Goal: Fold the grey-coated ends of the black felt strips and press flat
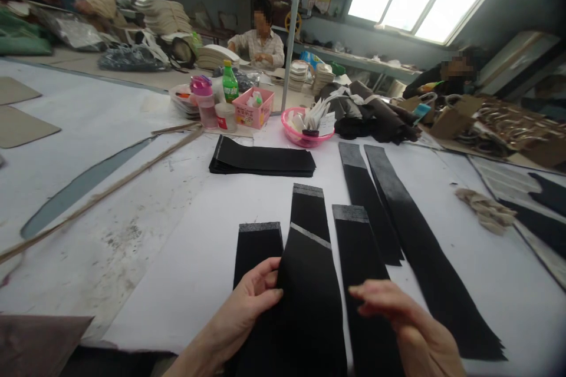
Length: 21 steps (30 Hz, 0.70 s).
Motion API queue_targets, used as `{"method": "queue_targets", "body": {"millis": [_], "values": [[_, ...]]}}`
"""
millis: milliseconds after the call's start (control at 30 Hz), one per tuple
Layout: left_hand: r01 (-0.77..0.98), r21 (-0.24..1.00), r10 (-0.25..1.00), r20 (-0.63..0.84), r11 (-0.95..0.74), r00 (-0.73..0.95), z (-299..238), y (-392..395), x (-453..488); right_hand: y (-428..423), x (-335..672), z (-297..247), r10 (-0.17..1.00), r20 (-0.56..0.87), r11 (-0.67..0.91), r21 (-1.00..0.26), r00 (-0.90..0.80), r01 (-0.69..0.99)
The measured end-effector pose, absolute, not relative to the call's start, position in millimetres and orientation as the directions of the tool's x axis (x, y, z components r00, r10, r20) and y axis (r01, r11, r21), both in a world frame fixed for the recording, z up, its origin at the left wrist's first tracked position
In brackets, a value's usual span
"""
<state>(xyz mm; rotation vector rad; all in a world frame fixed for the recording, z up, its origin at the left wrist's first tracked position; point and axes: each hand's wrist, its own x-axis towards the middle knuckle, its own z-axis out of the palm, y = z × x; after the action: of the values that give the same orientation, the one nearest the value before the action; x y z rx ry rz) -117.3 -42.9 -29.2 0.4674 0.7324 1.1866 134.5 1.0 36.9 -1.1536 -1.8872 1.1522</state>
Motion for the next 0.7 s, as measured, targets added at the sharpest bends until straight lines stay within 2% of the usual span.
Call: {"method": "queue_targets", "body": {"millis": [33, 67, 100, 167, 267, 367, 500, 633, 700], "values": [[-0.679, 0.666, 0.948, -0.275, 0.308, 0.160, -32, -48, -122, 6, 132, 24, 0.977, -0.003, 0.082, -0.918, -0.212, 0.388], [-0.689, 0.660, 0.948, -0.289, 0.300, 0.136, -35, -54, -126, 11, 127, 12, 0.991, -0.088, -0.045, -0.926, -0.099, 0.375], [-0.690, 0.660, 0.946, -0.302, 0.296, 0.117, -37, -59, -128, 14, 121, 2, 0.980, -0.183, -0.148, -0.932, -0.077, 0.331], [-0.676, 0.672, 0.939, -0.333, 0.301, 0.088, -41, -67, -130, 18, 103, -12, 0.919, -0.354, -0.313, -0.923, -0.171, 0.224], [-0.647, 0.695, 0.925, -0.378, 0.314, 0.043, -44, -77, -130, 21, 75, -18, 0.828, -0.464, -0.450, -0.885, -0.313, 0.122], [-0.601, 0.735, 0.918, -0.396, 0.315, -0.003, -46, -85, -133, 30, 52, -21, 0.821, -0.441, -0.433, -0.895, -0.363, 0.109], [-0.481, 0.809, 0.916, -0.400, 0.339, -0.026, -44, -91, -151, 50, 28, -34, 0.826, -0.372, -0.310, -0.927, -0.424, 0.211], [-0.391, 0.821, 0.864, -0.491, 0.417, -0.111, -43, -77, -176, 66, 8, -50, 0.720, -0.449, -0.318, -0.891, -0.529, 0.325], [-0.326, 0.850, 0.852, -0.488, 0.415, -0.189, -49, -64, -187, 70, 0, -56, 0.669, -0.487, -0.328, -0.872, -0.562, 0.364]]}}
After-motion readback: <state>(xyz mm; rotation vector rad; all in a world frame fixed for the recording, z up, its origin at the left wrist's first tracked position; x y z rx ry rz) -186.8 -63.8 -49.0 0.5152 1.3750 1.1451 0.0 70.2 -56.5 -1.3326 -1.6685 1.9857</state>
